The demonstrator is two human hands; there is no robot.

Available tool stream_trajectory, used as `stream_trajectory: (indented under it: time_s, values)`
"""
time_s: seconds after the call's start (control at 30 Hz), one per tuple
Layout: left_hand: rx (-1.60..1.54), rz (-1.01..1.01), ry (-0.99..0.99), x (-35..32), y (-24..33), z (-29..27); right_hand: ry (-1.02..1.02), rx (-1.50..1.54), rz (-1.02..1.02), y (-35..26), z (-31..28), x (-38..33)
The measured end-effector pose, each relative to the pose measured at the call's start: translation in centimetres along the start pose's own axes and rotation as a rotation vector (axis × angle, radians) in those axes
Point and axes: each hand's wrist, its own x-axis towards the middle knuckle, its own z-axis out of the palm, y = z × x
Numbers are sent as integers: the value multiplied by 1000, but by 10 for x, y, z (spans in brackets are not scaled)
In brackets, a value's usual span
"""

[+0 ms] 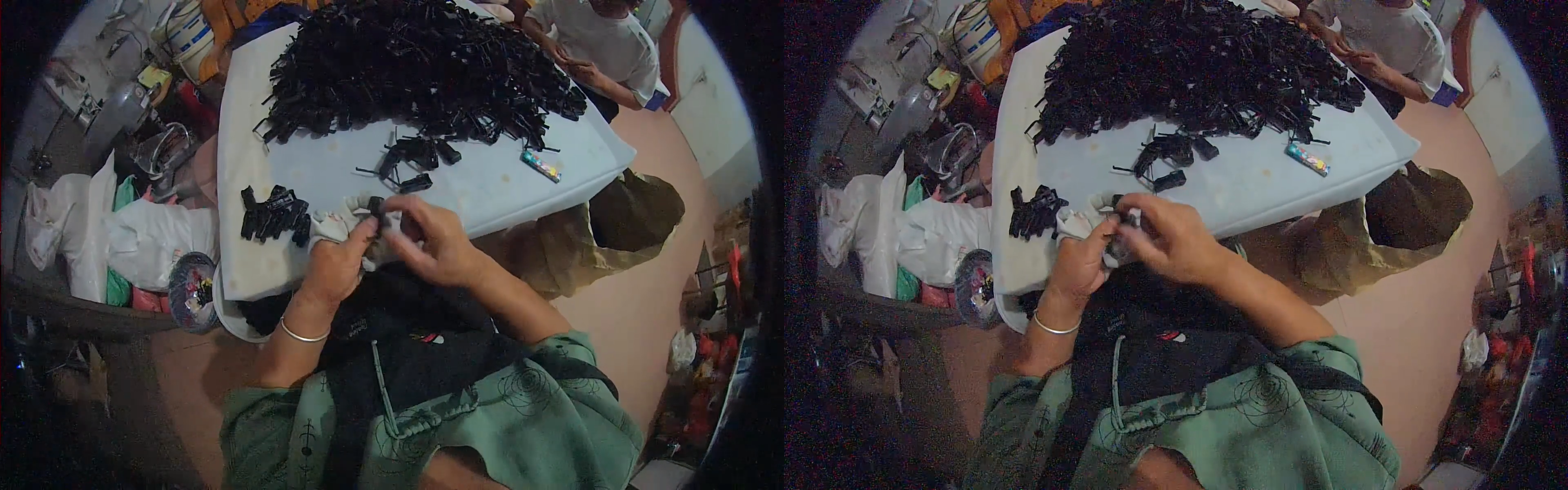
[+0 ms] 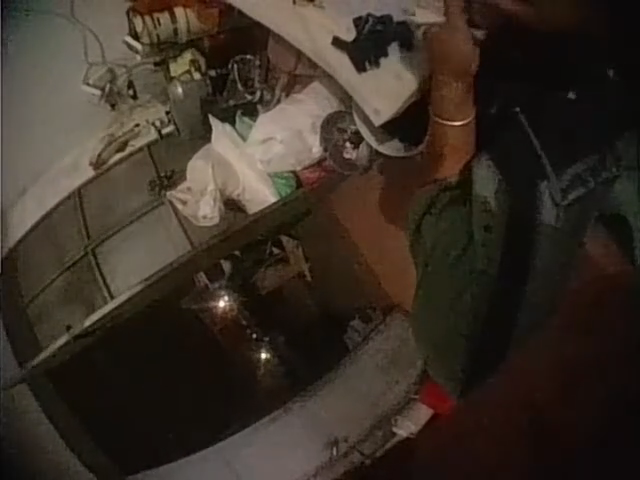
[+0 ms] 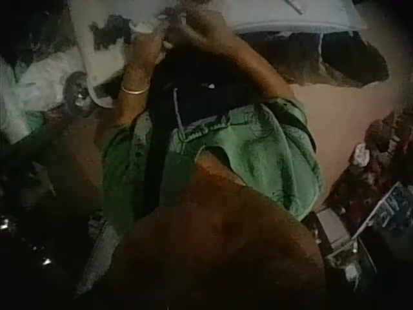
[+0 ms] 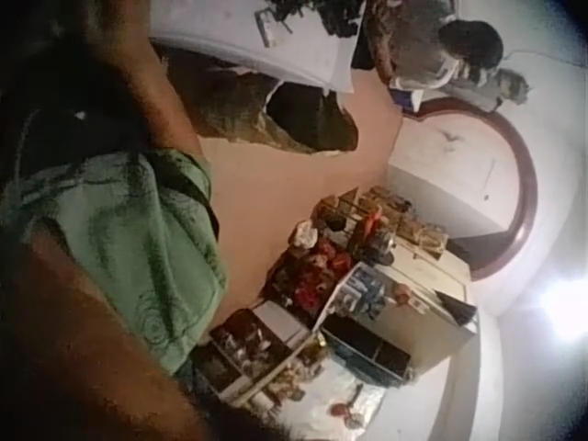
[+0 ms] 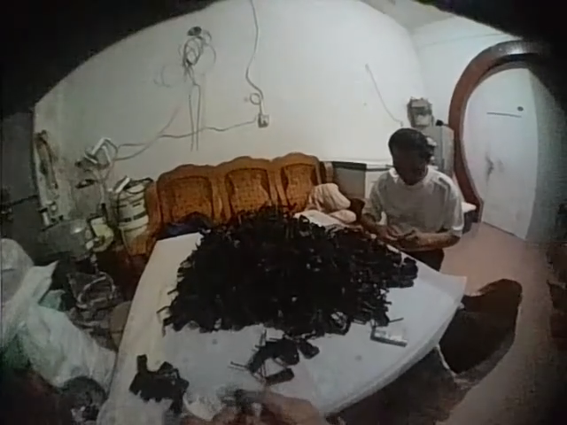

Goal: Inspecting and cleaning small black plastic components using a white cloth.

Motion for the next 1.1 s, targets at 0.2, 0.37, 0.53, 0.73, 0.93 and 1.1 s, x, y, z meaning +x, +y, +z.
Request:
stream_trajectory:
  time_s: [0.2,0.37,0.53,0.73,0.93,1.1]
  values:
    - [281,228,-64,-9,5,11,150,-142,-56,-4,6,1]
    - [407,306,-60,-14,12,21,115,230,380,7,6,4]
    - [381,132,6,-12,13,20,-18,87,196,1,-5,0]
    - [856,482,104,-10,-10,14,-105,100,239,2,4,-3]
    - [1327,700,184,-13,-7,19,-8,284,433,14,22,-9]
    - [815,468,136,-10,4,14,-44,200,335,5,4,-5]
